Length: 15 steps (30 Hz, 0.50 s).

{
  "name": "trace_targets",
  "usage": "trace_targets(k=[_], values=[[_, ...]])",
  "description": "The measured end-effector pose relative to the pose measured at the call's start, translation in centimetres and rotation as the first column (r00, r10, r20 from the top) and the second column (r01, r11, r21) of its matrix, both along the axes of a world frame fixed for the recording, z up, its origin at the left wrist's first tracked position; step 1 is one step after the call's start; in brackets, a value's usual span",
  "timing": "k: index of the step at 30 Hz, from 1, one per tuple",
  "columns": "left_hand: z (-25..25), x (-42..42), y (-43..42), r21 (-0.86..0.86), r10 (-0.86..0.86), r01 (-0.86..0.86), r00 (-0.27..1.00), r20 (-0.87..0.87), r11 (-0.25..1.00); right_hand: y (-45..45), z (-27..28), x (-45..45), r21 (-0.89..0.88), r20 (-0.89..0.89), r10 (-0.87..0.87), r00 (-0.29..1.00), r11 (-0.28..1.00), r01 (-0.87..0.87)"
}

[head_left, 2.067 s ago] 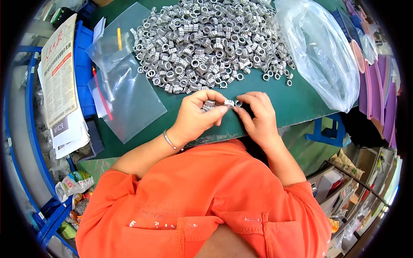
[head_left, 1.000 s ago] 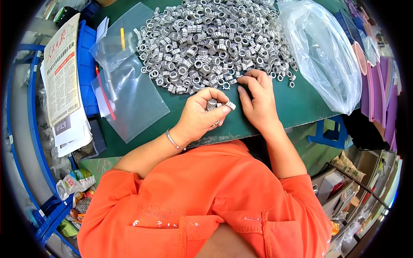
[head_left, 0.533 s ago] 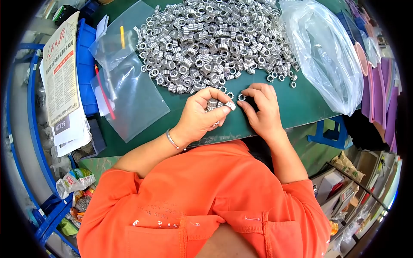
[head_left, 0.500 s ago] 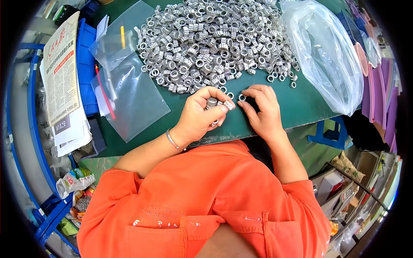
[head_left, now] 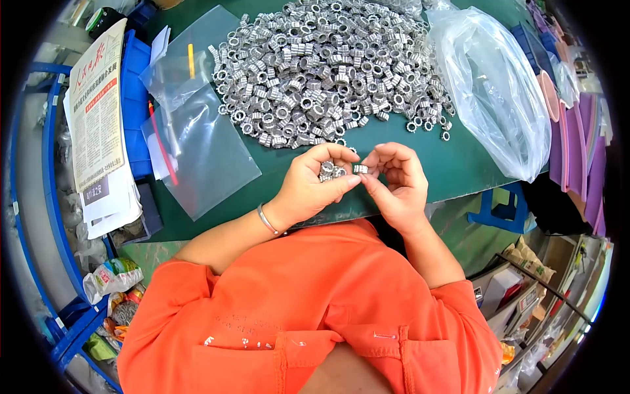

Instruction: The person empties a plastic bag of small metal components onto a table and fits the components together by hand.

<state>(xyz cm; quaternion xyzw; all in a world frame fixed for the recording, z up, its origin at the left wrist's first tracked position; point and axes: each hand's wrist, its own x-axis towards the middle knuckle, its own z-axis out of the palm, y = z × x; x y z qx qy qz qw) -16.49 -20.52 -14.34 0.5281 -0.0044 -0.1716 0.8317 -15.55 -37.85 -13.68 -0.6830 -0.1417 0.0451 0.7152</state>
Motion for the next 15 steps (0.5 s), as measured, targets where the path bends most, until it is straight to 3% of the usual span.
trace_targets(k=[3, 7, 9, 12, 15], values=[[0.0, -0.1, 0.0, 0.076, 0.007, -0.005, 1.0, -0.025, 0.997, 0.2, 0.1, 0.1, 0.002, 0.057, -0.006, 0.998, 1.0, 0.006], [0.2, 0.0, 0.0, 0.042, 0.024, -0.022, 0.998, -0.05, 0.999, 0.3, 0.4, 0.2, 0.03, 0.064, 0.013, 0.998, 0.999, -0.015], [0.2, 0.0, 0.2, 0.072, 0.028, -0.023, 0.997, -0.072, 0.997, 0.4, 0.5, 0.2, 0.076, -0.029, -0.051, 0.998, 0.996, 0.053], [0.2, 0.0, -0.1, 0.05, 0.064, -0.06, 0.994, -0.092, 0.997, 0.0, 0.0, 1.6, -0.342, 0.172, -0.11, 0.979, 0.925, 0.165], [0.1, 0.1, 0.1, -0.055, 0.056, -0.064, 0.989, -0.136, 0.996, 0.6, -0.8, 2.1, -0.581, 0.439, 0.057, 0.897, 0.78, 0.234]])
